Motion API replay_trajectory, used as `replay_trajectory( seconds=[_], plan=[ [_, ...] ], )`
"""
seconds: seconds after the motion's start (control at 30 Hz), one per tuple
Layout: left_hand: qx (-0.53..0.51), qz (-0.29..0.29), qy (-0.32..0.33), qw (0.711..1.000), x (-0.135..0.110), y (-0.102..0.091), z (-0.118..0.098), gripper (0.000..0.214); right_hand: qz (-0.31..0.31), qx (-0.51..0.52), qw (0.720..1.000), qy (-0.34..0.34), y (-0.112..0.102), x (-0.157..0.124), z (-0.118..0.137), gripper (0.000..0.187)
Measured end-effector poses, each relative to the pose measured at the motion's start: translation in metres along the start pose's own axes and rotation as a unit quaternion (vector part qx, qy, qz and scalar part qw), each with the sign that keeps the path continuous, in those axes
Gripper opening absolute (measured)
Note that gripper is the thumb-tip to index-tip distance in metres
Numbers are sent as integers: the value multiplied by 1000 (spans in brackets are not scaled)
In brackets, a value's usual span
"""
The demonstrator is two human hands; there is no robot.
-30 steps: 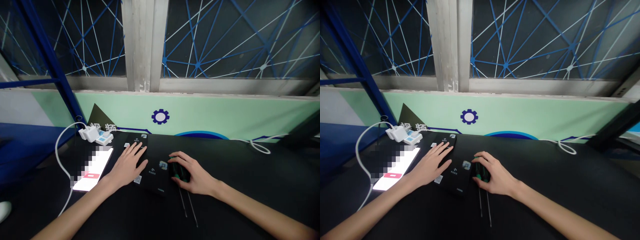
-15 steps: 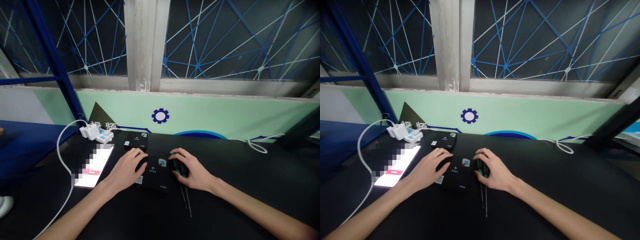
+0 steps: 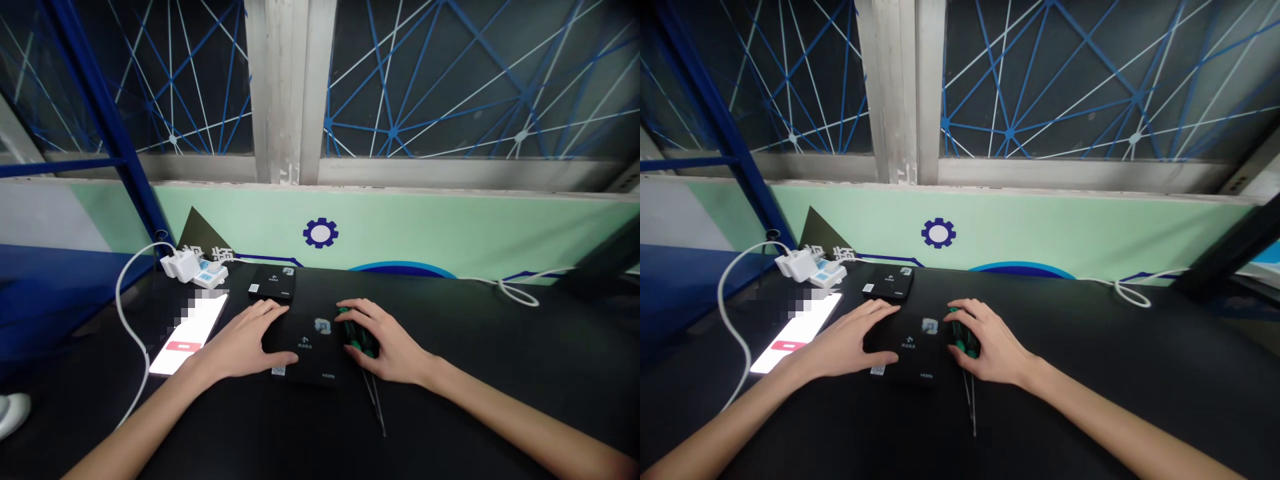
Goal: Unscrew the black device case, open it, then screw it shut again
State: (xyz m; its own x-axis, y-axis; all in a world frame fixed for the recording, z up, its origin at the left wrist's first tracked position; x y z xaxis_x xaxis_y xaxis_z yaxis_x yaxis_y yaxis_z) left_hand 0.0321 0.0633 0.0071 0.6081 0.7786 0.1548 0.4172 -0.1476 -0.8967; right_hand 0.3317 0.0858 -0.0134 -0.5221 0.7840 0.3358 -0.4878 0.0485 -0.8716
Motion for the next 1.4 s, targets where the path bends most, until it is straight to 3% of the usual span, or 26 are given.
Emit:
replay_trajectory(
  seconds=[0.23,0.43,0.77,1.0,1.2,1.3,1.4],
  plan=[
    [-42,25,-47,998,2,-9,-6,81,0,6,1000,-9,1,0,0,37],
    [-64,10,-61,996,2,-10,-5,80,-2,3,1000,-10,2,0,-2,34],
    [-65,-82,23,994,2,-9,-6,63,-84,37,995,-32,-6,-2,1,32],
    [-3,-202,166,965,2,-5,-14,45,-102,103,989,4,-8,-7,19,44],
    [20,-279,241,929,-2,-2,-25,21,-123,153,980,-16,-4,-14,31,21],
    [-25,-309,221,924,-2,-5,-32,12,-134,166,977,-27,-3,-14,32,19],
    [-144,-275,98,945,3,-8,-34,16,-127,181,975,-14,-3,-12,31,15]
  ],
)
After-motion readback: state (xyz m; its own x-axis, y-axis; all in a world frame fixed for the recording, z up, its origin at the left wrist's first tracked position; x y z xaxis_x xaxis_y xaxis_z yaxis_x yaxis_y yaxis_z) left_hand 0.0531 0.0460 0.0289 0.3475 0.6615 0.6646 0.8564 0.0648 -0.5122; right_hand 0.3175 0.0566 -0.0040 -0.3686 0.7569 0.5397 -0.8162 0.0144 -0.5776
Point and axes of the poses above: each hand's wrist, its own x-axis towards the middle knuckle, its own y-axis out of the palm, z = x × y, the point moved 1 cm from there along x, towards the middle knuckle, and after that the axes turned 11 degrees about y, right-handed, at the moved point
